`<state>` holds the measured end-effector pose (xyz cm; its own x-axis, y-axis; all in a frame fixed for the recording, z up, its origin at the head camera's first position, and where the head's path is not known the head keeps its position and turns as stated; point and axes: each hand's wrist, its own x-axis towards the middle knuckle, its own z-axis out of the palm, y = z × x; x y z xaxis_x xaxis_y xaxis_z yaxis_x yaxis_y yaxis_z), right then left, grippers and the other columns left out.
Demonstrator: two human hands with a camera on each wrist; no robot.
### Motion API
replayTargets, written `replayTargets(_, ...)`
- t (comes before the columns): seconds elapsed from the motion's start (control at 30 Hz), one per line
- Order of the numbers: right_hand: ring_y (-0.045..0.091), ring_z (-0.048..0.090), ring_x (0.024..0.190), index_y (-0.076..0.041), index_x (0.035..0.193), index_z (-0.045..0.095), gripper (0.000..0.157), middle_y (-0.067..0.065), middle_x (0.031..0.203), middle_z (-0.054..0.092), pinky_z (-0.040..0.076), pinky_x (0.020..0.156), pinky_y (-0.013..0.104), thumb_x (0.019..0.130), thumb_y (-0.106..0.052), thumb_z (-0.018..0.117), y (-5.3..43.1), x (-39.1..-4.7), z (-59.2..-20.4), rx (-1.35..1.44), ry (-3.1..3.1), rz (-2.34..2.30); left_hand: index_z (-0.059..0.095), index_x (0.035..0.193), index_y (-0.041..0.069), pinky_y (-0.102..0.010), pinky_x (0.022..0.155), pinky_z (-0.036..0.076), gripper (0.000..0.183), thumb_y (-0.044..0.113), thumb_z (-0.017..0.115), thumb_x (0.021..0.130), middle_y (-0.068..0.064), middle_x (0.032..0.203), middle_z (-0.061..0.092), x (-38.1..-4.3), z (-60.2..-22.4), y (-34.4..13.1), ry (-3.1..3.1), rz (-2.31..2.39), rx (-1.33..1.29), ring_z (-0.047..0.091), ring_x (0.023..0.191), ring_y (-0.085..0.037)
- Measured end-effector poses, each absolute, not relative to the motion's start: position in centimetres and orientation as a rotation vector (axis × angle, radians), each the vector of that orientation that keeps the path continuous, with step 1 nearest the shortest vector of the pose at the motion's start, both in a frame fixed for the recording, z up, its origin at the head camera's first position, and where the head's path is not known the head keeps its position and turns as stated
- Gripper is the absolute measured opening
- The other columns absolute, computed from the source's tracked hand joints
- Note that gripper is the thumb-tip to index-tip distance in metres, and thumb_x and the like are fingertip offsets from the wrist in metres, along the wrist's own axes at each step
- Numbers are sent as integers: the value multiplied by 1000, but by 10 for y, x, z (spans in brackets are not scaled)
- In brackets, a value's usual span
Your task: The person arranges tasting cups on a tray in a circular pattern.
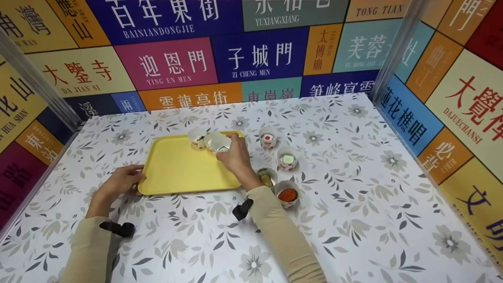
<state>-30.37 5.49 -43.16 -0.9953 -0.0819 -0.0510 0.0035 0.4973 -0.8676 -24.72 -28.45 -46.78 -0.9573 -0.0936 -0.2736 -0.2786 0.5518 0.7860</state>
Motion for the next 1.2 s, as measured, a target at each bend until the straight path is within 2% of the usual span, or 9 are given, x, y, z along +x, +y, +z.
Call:
replayTargets(0.17,32,51,128,-7,144,48,71,19,144,50,42,113,43,80,-10,79,53,-306,-437,-93,2644,-1511,45,148,-1,-28,66,60,46,9,48,103,-27,127,60,-247,-469,-284,2577,1395,-314,68,84,-17)
replayTargets(0.3,31,50,129,-7,145,47,73,18,145,49,42,113,42,80,-9,79,51,-308,-441,-67,2630,-1497,44,148,-2,-28,65,61,47,9,49,103,-28,128,59,-247,-469,-284,2563,1417,-309,68,79,-16)
replayTargets(0.5,34,51,130,0,144,44,74,22,143,51,41,115,41,79,-9,79,52,-310,-448,-62,2621,-1503,42,149,-4,-29,66,61,48,8,49,103,-30,130,57,-245,-468,-284,2553,1436,-279,68,79,-14)
replayTargets(0.73,33,53,128,0,142,46,74,21,140,54,42,114,41,77,-8,81,51,-310,-451,-66,2625,-1464,44,149,-2,-27,73,58,46,10,46,105,-30,132,58,-246,-467,-284,2605,1375,-246,67,97,-22)
replayTargets(0.93,33,51,132,-2,143,45,74,20,143,52,38,117,42,78,-5,80,50,-309,-453,-50,2584,-1426,42,149,-3,-28,66,60,47,9,46,104,-29,132,58,-246,-468,-284,2570,1406,-273,68,86,-16)
replayTargets(1.2,34,49,134,-2,144,45,73,20,145,51,37,119,42,79,-5,79,48,-308,-453,-53,2579,-1414,43,149,-3,-27,71,60,47,10,46,104,-29,134,58,-245,-468,-285,2612,1360,-259,69,94,-21)
